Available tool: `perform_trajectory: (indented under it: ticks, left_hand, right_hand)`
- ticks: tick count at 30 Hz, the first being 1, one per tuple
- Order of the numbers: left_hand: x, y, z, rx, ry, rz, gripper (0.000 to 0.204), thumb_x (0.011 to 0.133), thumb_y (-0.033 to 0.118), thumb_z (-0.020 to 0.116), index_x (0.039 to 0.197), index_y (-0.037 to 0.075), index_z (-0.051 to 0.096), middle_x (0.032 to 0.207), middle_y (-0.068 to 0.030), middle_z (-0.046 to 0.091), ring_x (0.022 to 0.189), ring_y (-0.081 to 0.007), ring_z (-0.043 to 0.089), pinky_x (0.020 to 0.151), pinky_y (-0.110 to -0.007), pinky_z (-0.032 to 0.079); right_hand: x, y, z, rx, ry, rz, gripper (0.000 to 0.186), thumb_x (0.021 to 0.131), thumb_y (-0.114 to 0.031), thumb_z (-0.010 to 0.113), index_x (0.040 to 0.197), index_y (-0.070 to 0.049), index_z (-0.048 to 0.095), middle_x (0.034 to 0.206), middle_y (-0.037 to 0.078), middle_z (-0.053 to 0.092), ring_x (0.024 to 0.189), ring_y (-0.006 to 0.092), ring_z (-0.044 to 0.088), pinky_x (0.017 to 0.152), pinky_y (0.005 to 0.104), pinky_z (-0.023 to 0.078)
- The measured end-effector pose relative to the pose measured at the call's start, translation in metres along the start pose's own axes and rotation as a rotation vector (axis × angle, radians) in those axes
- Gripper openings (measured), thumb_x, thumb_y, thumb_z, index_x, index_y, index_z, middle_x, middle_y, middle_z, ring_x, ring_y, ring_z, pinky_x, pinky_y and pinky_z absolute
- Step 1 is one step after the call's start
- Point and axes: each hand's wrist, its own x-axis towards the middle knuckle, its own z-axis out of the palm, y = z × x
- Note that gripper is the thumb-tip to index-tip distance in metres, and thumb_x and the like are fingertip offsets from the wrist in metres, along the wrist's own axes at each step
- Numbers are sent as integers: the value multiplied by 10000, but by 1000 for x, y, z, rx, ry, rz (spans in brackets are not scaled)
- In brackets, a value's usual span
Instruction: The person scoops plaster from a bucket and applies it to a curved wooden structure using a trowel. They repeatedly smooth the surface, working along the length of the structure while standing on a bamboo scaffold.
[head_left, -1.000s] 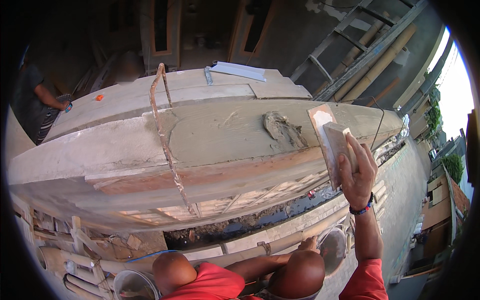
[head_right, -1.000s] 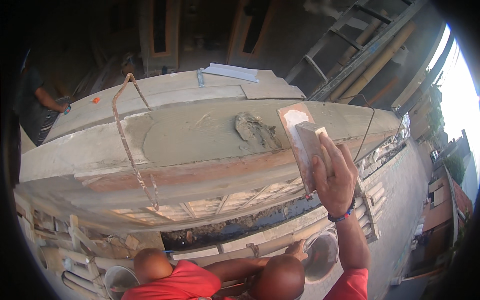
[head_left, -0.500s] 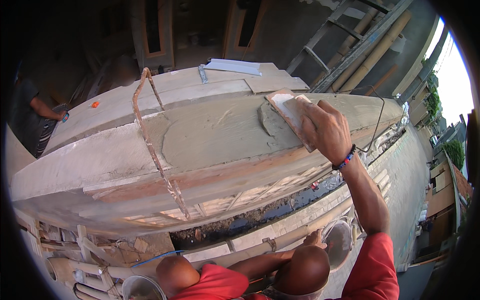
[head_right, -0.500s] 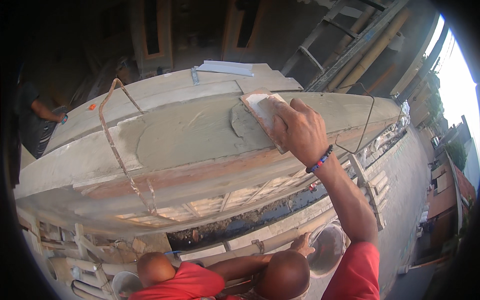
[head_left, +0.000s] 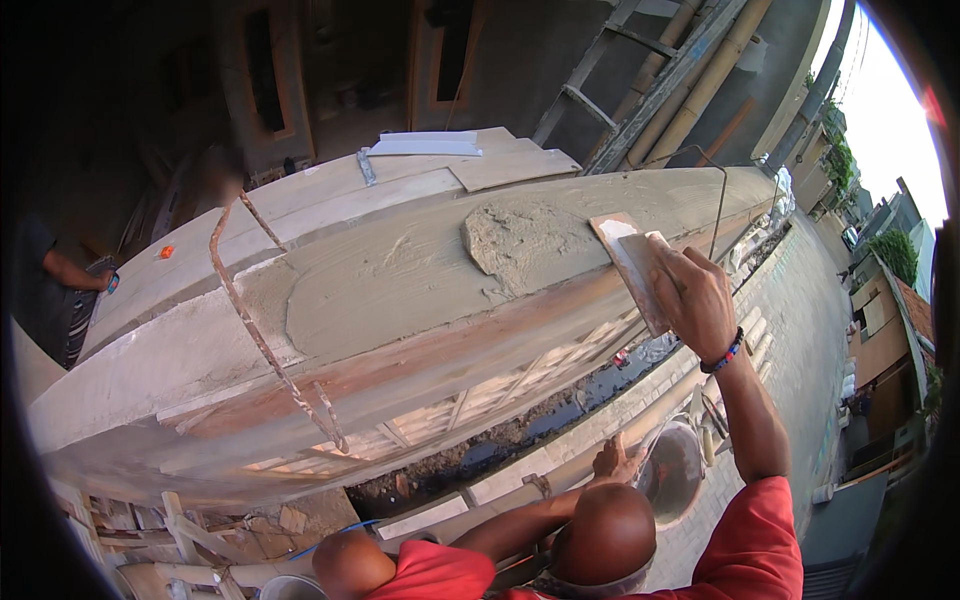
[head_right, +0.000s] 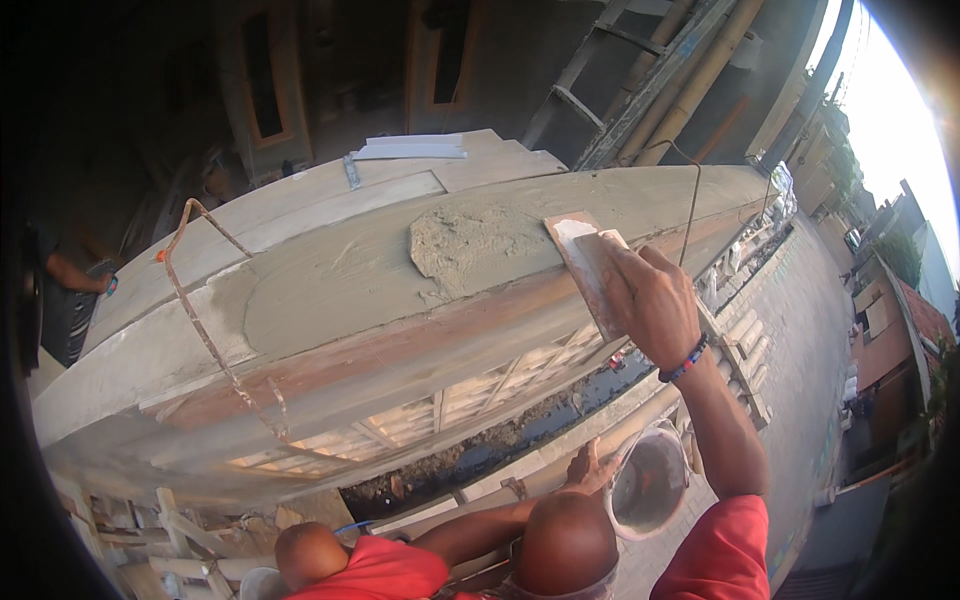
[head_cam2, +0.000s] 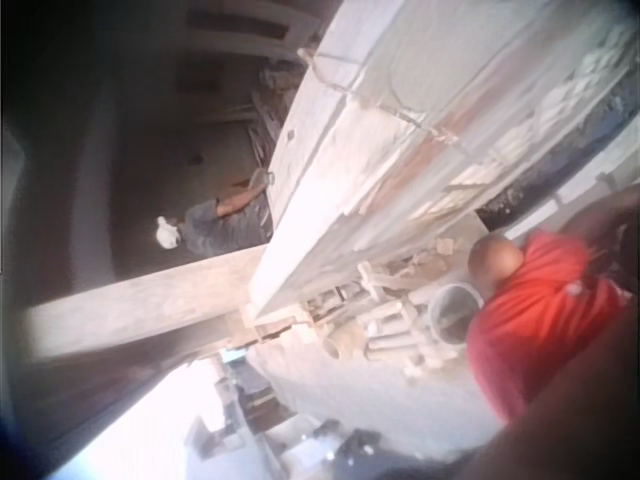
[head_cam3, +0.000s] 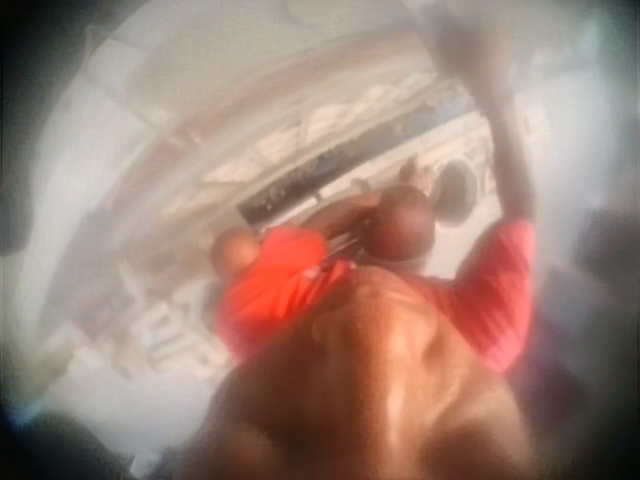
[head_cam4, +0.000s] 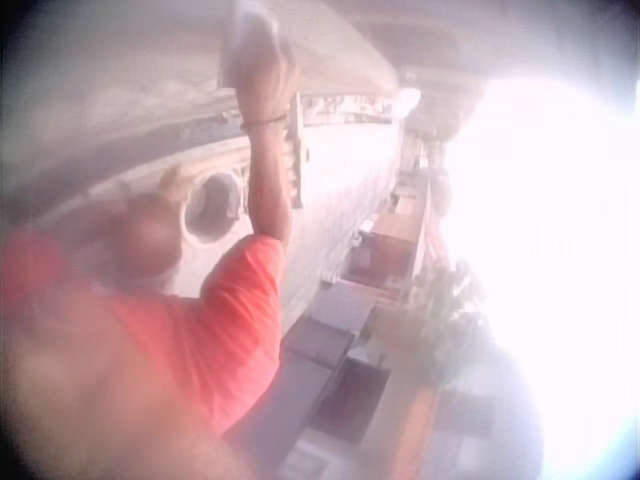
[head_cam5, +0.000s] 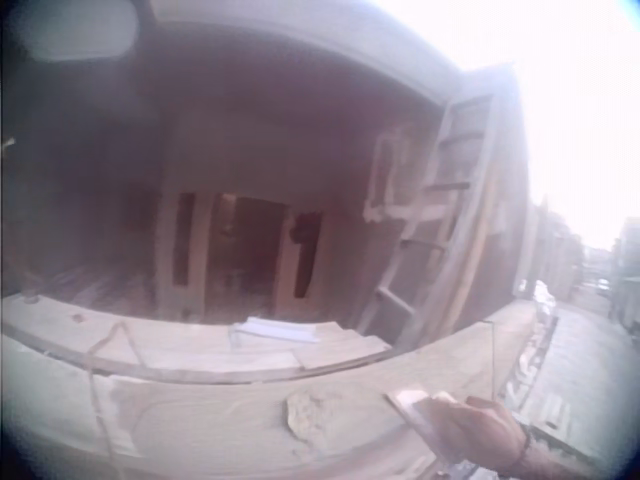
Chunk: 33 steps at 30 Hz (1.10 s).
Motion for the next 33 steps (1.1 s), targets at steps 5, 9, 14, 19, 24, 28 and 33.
perform_trajectory:
  ticks: [5, 9, 14, 19, 24, 28, 33]
  left_hand:
    - [14, 2, -57, -92, 464, 352, 537, 911, 326, 629, 1285, -25, 472, 1221, -271, 572, 1119, -419, 566, 961, -470, 451]
    - [-2, 96, -116, -284, 386, 562, 286, 935, 112, 563, 1165, -54, 535, 940, -157, 684, 850, -228, 663, 777, -338, 524]
    - [-105, 232, -229, 348, 68, 650, 306, 895, 140, 609, 1148, -31, 594, 907, -164, 691, 830, -293, 670, 791, -380, 513]
    - [-177, 306, -267, 367, 55, 612, 271, 878, 94, 621, 1115, -33, 591, 785, -165, 663, 636, -222, 658, 613, -368, 518]
    - [-268, 332, -325, 579, 478, 722, 237, 905, 137, 560, 1053, -42, 612, 696, -86, 618, 552, -119, 592, 531, -229, 442]
    - [-311, 316, -392, 425, 936, 1101, 368, 987, 220, 445, 1203, -66, 527, 646, -28, 493, 577, -87, 433, 566, -219, 337]
    - [-315, 285, -508, 356, 1343, 853, 323, 985, 177, 517, 1232, -28, 553, 849, -46, 584, 764, -86, 480, 683, -210, 384]
  right_hand:
    - [-60, 13, -40, -23, 32, 193, 352, 832, -78, 601, 1170, 1, 665, 801, 204, 625, 714, 363, 642, 670, 409, 503]
    - [-91, 65, -56, 331, 215, 365, 431, 894, -140, 615, 1275, 56, 566, 887, 130, 672, 744, 195, 653, 667, 331, 536]
    - [-50, 62, -32, 1232, 193, 462, 614, 900, -277, 694, 1353, 67, 465, 896, 66, 628, 741, 74, 599, 550, 214, 495]
    - [-34, 70, -20, 693, 132, 328, 482, 856, -248, 695, 1186, 73, 552, 965, 156, 624, 829, 238, 633, 688, 349, 512]
    - [2, 38, -6, 365, 288, 169, 410, 814, -193, 669, 1134, 47, 580, 999, 221, 609, 918, 387, 607, 814, 429, 473]
    - [13, 20, -11, 233, 253, 149, 401, 804, -161, 666, 1129, 57, 578, 986, 206, 620, 889, 376, 627, 803, 426, 485]
    - [37, -38, 0, 150, 83, -17, 397, 810, -181, 661, 1122, 50, 578, 976, 203, 609, 898, 370, 624, 799, 431, 494]
